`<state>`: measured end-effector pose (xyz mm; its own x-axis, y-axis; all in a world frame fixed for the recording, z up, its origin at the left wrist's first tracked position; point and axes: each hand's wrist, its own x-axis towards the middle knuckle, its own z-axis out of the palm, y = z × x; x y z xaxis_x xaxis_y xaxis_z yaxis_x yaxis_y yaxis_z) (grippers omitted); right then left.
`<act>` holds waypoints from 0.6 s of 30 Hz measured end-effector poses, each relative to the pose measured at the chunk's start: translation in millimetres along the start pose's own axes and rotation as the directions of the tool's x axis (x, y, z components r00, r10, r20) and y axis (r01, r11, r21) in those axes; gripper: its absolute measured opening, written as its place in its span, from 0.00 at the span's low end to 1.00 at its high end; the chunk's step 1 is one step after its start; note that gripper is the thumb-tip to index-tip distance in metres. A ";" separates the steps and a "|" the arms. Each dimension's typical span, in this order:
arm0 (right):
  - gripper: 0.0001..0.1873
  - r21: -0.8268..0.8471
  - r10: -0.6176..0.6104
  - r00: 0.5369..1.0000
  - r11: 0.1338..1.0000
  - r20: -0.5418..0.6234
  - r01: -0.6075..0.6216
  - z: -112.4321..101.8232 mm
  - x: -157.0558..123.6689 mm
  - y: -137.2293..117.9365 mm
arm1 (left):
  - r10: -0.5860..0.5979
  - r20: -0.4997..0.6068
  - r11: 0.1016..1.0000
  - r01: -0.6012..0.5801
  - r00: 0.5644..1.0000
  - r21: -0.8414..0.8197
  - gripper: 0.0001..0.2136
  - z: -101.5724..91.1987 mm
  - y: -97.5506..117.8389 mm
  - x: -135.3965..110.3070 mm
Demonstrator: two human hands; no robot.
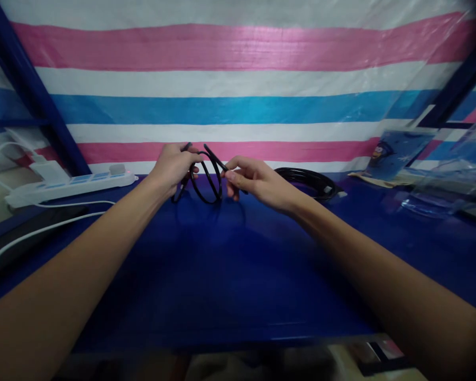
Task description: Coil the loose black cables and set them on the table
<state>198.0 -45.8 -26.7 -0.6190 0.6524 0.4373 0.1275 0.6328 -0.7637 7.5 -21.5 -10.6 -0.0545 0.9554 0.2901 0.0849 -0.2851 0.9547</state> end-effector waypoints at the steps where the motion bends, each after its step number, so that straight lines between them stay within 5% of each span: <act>1: 0.09 -0.041 0.023 0.999 0.999 0.041 -0.021 -1.5 -0.4 1.3 | -0.006 -0.039 1.000 0.007 0.999 0.012 0.07 -0.8 -1.1 1.3; 3: 0.10 -0.153 0.077 0.993 0.986 0.094 -0.062 -5.7 -1.3 3.9 | -0.011 -0.121 0.999 0.016 0.993 0.039 0.06 -3.1 -1.4 3.7; 6: 0.13 -0.339 0.135 0.987 0.936 0.087 -0.098 -10.6 -1.5 8.4 | -0.016 -0.102 0.997 0.009 0.995 -0.071 0.07 -4.9 2.2 4.3; 9: 0.12 -0.589 0.075 0.983 0.792 -0.165 -0.160 -10.2 0.0 11.8 | -0.029 -0.022 0.978 0.024 0.999 -0.206 0.09 -0.8 9.6 -0.5; 12: 0.06 -0.735 -0.218 0.888 0.655 -0.406 -0.175 -4.4 0.4 6.4 | -0.070 0.013 0.939 0.070 0.997 -0.336 0.09 8.8 19.5 -10.1; 15: 0.10 -0.694 -0.320 0.898 0.720 -0.302 0.023 7.3 -1.5 -6.2 | -0.126 0.019 0.896 0.122 0.992 -0.426 0.10 18.1 28.8 -20.1; 18: 0.06 -0.451 -0.163 0.987 0.882 -0.017 0.138 21.8 -2.3 -11.2 | -0.177 -0.002 0.861 0.153 0.984 -0.485 0.10 22.2 32.6 -24.9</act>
<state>181.1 -63.6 -29.6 -0.6181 0.5479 0.5638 0.3766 0.8359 -0.3993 33.7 -52.8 11.9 -0.0706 0.9906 0.1171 -0.4178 -0.1360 0.8983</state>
